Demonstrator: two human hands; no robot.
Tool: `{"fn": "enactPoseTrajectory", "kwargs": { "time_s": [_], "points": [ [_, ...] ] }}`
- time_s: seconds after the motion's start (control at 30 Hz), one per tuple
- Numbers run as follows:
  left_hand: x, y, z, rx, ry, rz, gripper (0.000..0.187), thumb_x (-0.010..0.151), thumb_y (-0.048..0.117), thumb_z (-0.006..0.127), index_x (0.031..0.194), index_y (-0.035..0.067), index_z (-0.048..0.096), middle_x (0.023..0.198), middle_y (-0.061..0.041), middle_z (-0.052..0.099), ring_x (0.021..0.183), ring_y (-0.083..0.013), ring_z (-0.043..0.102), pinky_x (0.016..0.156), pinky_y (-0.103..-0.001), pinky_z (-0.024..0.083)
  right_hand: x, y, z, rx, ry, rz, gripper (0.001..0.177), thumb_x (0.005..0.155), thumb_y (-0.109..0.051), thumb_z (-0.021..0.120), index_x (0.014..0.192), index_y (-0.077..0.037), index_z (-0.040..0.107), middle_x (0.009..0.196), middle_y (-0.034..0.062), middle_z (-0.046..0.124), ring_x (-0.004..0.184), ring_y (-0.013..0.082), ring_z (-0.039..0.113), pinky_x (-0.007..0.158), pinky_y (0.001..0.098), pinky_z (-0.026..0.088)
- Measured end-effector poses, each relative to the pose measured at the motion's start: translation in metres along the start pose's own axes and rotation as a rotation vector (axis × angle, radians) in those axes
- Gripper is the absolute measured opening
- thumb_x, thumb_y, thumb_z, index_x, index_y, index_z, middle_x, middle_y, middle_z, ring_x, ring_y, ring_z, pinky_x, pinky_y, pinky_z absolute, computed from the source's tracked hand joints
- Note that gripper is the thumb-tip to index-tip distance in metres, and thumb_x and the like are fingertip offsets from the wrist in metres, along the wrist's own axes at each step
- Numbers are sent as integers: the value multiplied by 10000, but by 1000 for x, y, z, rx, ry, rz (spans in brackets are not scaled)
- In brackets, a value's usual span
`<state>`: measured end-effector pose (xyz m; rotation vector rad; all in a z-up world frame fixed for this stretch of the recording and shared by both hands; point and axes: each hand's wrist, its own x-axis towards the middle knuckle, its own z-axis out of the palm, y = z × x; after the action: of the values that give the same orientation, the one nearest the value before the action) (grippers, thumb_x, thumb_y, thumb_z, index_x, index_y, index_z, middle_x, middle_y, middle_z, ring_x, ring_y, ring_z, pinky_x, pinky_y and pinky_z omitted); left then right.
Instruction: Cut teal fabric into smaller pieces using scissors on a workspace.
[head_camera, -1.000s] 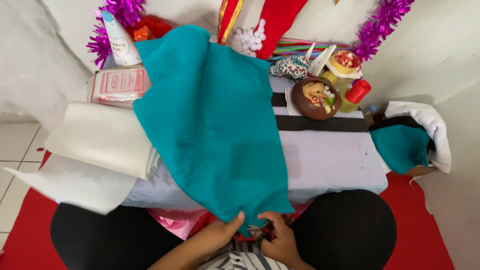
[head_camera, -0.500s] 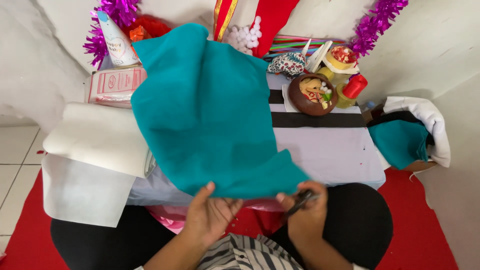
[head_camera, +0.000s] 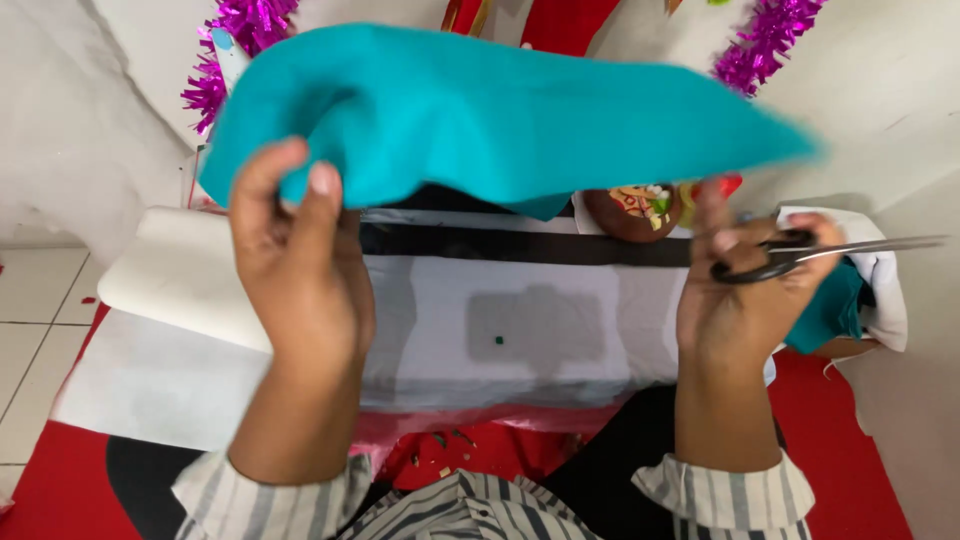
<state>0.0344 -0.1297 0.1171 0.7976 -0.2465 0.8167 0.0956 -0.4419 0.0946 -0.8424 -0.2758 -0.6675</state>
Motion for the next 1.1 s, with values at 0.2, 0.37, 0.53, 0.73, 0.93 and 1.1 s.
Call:
{"fn": "enactPoseTrajectory", "kwargs": {
  "time_s": [0.2, 0.37, 0.53, 0.73, 0.93, 1.1],
  "points": [
    [-100, -63, -72, 589, 337, -294, 205, 1016, 216, 641, 1192, 140, 714, 1226, -31, 697, 1013, -122, 630, 839, -277, 535, -35, 45, -48, -246, 94, 727, 400, 859, -62, 662, 1193, -202, 494, 837, 187, 629, 858, 416, 720, 776, 505, 584],
    [-120, -49, -112, 563, 470, -561, 125, 1059, 211, 561, 1114, 169, 665, 1048, -81, 620, 835, -189, 598, 680, -389, 621, -102, 34, -44, -184, -197, 918, 638, 931, -518, 598, 1351, -83, 393, 1005, 251, 711, 658, 342, 760, 445, 348, 589],
    [-141, -17, -118, 635, 516, -520, 297, 1029, 214, 528, 1324, 205, 496, 1222, -108, 592, 1029, -237, 597, 677, -390, 522, -129, 24, -48, -416, -300, 983, 626, 905, -495, 550, 1345, -67, 425, 980, 288, 755, 648, 365, 779, 488, 388, 577],
    [-175, -9, -95, 200, 602, -637, 742, 918, 537, 397, 1579, 242, 234, 1470, -125, 485, 1196, -289, 528, 991, -468, 425, -131, 25, -47, -581, -248, 1156, 433, 943, -387, 567, 1241, -82, 492, 876, 274, 753, 601, 380, 748, 492, 396, 542],
    [-220, -58, -125, -67, 262, -939, 333, 805, 103, 757, 1039, 45, 526, 1325, -255, 658, 1241, -392, 663, 1106, -531, 517, -133, 23, -40, -505, -227, 1020, 415, 940, -323, 575, 1260, -76, 479, 853, 261, 726, 591, 375, 731, 532, 392, 533],
    [-185, -75, -104, -17, 89, -1089, 428, 860, 261, 749, 1136, -61, 692, 1121, -108, 674, 1118, -218, 673, 1097, -372, 507, -108, 42, -63, -460, -224, 607, 453, 874, -79, 746, 1224, -120, 461, 926, 170, 715, 814, 290, 748, 507, 299, 572]
  ]
}}
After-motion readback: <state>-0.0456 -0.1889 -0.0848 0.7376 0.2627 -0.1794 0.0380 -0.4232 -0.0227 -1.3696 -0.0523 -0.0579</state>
